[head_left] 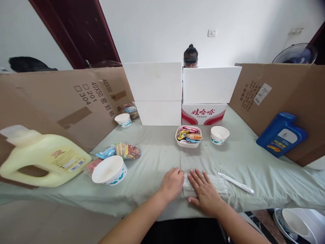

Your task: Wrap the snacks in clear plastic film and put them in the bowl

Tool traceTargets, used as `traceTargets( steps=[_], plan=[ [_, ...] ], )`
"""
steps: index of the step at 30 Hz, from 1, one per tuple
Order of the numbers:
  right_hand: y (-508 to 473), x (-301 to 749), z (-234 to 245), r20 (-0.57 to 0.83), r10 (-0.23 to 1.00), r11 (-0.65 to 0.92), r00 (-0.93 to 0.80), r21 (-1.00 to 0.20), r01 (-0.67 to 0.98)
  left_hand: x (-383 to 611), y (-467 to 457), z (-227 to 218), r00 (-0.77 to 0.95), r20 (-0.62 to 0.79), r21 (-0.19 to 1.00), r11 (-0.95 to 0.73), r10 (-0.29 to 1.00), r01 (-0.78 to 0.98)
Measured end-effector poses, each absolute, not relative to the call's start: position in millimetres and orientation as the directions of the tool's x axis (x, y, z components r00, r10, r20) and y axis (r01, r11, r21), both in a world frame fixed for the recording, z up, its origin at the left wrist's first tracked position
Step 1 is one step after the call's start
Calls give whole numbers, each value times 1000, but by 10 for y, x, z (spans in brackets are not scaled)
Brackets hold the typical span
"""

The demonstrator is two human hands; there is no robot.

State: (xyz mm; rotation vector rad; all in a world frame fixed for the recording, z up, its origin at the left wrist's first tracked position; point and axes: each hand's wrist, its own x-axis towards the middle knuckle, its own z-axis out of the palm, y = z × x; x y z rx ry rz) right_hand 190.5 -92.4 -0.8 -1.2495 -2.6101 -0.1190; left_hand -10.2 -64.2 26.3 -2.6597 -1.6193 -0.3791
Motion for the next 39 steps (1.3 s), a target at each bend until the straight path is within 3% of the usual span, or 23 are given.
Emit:
traceTargets(
  steps=[3, 7, 9, 14, 19, 25, 28, 31, 33, 35, 37, 39],
  plan=[
    [-991, 1949, -204, 171, 825, 554, -539, -50, 831, -383, -528, 170, 359, 198, 81, -380, 912, 921],
    [-1150, 2136, -393, 269, 880, 407, -391, -4, 913, -760, -463, 224, 190, 285, 128, -234, 939, 964],
    [-1200, 2143, -461, 326, 881, 359, -343, 14, 933, -692, -582, 249, 218, 318, 172, -283, 923, 944],
    [-1230, 1979, -521, 357, 891, 296, -280, 13, 955, -71, -896, 169, 499, 278, 242, -563, 820, 790],
    [-1378, 2172, -446, 413, 849, 341, -330, 49, 939, -64, -692, 108, 330, 253, 182, -380, 909, 907],
    [-1669, 2672, -406, 535, 776, 377, -333, 28, 926, -175, -667, 104, 282, 302, 167, -342, 910, 924],
    [-1767, 2709, -287, 593, 709, 469, -382, 9, 883, 27, -841, 102, 354, 315, 218, -430, 881, 876],
    [-1827, 2605, -39, 581, 627, 645, -519, -12, 764, 195, -1043, 86, 546, 300, 354, -622, 782, 698],
    [-1850, 2521, 159, 539, 572, 773, -619, -101, 626, 204, -1155, 73, 663, 301, 426, -718, 686, 550],
    [-1850, 2454, 349, 486, 564, 824, -668, -286, 489, 132, -1231, 69, 750, 291, 490, -766, 594, 417],
    [-1797, 2399, 508, 369, 660, 731, -654, -518, 445, 24, -1270, 84, 794, 274, 575, -754, 543, 317],
    [-1655, 2333, 612, 196, 788, 530, -584, -699, 480, -67, -1280, 111, 812, 251, 652, -712, 527, 261]
  ],
)
